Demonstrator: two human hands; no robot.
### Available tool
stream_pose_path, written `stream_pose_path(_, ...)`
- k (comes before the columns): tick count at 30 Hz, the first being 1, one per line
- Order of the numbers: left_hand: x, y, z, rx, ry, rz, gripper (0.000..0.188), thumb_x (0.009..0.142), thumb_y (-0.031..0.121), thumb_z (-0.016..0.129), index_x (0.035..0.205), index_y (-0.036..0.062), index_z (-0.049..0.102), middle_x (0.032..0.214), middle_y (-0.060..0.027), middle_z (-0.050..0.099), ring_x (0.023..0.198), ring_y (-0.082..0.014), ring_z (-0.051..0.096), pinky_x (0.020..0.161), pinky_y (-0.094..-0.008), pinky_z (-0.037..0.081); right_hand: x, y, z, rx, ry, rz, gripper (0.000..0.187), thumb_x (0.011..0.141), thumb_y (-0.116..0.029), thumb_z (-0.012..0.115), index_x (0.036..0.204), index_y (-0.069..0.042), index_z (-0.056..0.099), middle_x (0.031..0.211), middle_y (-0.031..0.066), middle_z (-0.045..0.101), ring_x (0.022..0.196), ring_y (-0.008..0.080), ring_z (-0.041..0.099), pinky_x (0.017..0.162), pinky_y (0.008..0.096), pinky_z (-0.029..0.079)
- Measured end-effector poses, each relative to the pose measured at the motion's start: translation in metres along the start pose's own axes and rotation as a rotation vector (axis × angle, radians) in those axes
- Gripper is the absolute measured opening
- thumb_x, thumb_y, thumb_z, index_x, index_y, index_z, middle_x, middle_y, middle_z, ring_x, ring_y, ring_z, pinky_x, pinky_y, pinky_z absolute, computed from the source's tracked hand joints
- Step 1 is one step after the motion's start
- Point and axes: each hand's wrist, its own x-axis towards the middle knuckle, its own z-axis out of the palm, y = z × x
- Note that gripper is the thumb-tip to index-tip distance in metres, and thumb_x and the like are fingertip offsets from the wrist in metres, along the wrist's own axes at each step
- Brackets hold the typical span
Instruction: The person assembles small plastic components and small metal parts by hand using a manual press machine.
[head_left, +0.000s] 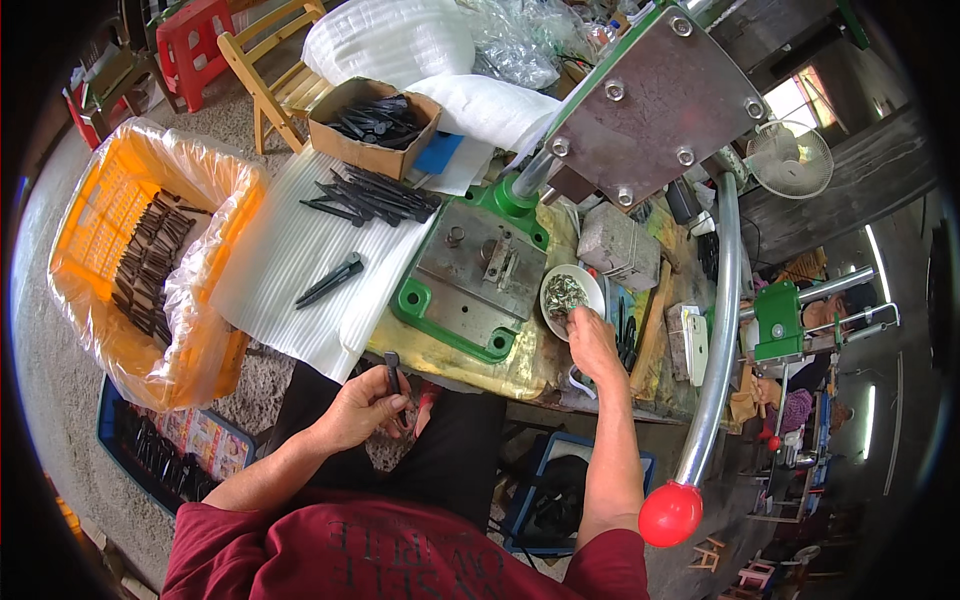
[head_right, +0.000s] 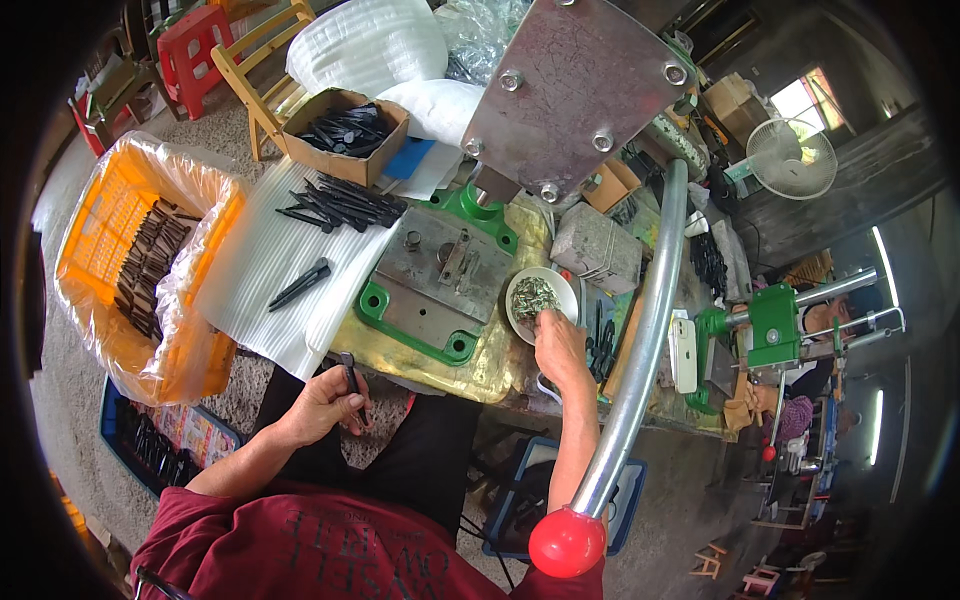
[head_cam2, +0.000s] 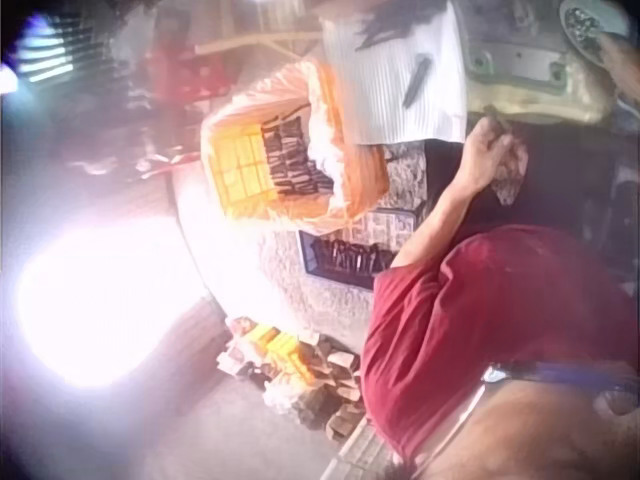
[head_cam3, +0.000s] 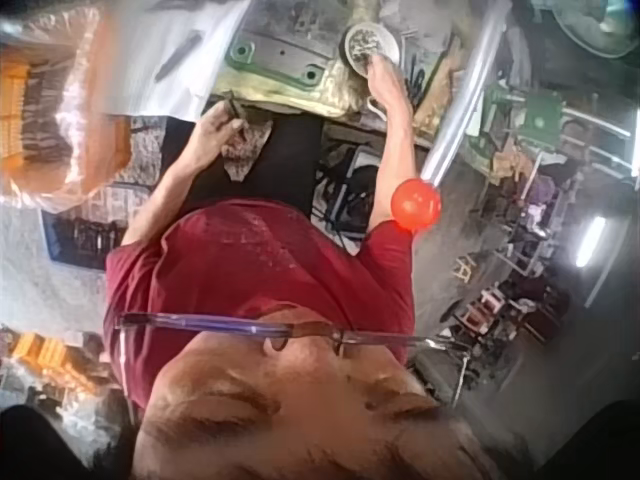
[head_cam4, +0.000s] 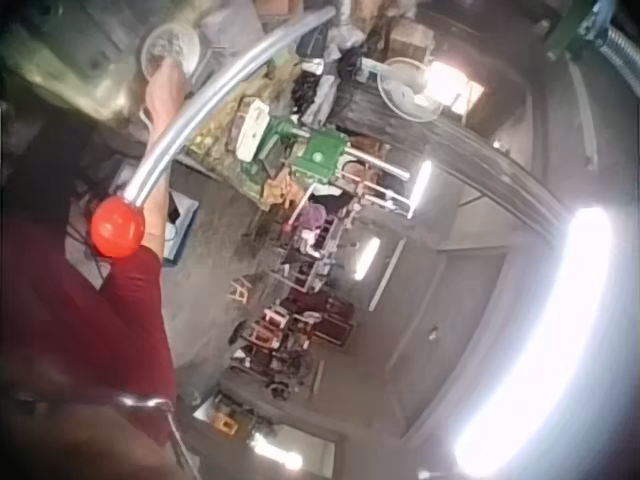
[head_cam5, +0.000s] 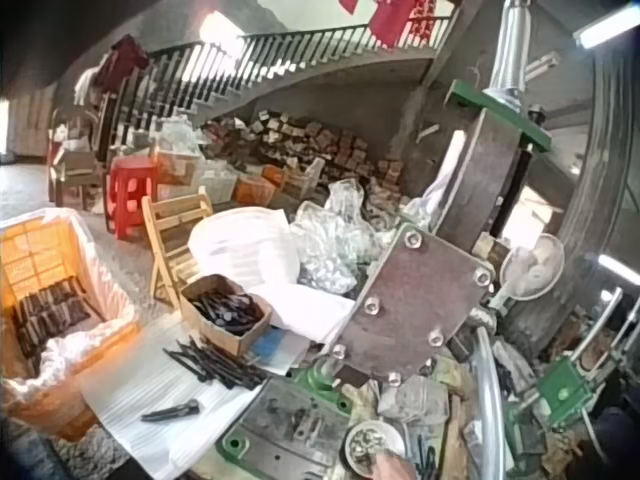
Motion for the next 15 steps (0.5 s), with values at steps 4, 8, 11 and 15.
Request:
stream_pose_path(4,0.0,-0.002,-0.002,0.005,0.008,-0.006,0.01,0.086,0.007,0.046,0.095,0.005,0.043,0.083,-0.0045,0.054,0.071,-0.0149,0.059,0.054,-0.0228,0.051,0.001,0.004,0.003,0.186,0.137,-0.04,0.008,0.078,-0.007,0.046,0.082,0.0,0.045,0.078,0.0186,0.056,0.077,0.0356,0.054,0.067,0.045,0.039)
stream_pose_path(8,0.0,0.001,0.001,0.014,0.012,-0.019,0.01,0.086,0.007,0.046,0.095,0.005,0.043,0.083,-0.0044,0.054,0.071,-0.0143,0.059,0.054,-0.0225,0.05,0.001,0.006,0.007,0.315,0.237,-0.024,0.008,0.079,-0.005,0.048,0.084,0.001,0.046,0.077,0.0183,0.055,0.073,0.0345,0.054,0.062,0.0389,0.042)
stream_pose_path(11,-0.001,0.002,0.003,0.013,0.007,-0.027,0.009,0.086,0.007,0.046,0.095,0.005,0.043,0.082,-0.0044,0.054,0.071,-0.0138,0.059,0.054,-0.0222,0.05,-0.001,0.009,0.011,0.39,0.291,0.03,0.008,0.079,-0.005,0.05,0.084,0.0,0.047,0.073,0.0156,0.055,0.067,0.0278,0.054,0.06,0.0346,0.042)
stream_pose_path(15,0.0,0.001,0.002,0.008,0.018,-0.027,0.009,0.086,0.007,0.046,0.094,0.0051,0.043,0.082,-0.0042,0.054,0.069,-0.0134,0.059,0.054,-0.0219,0.05,-0.002,0.008,0.009,0.495,0.348,0.067,0.008,0.079,-0.006,0.053,0.083,0.0,0.049,0.069,0.0108,0.055,0.063,0.0162,0.051,0.058,0.0292,0.042)
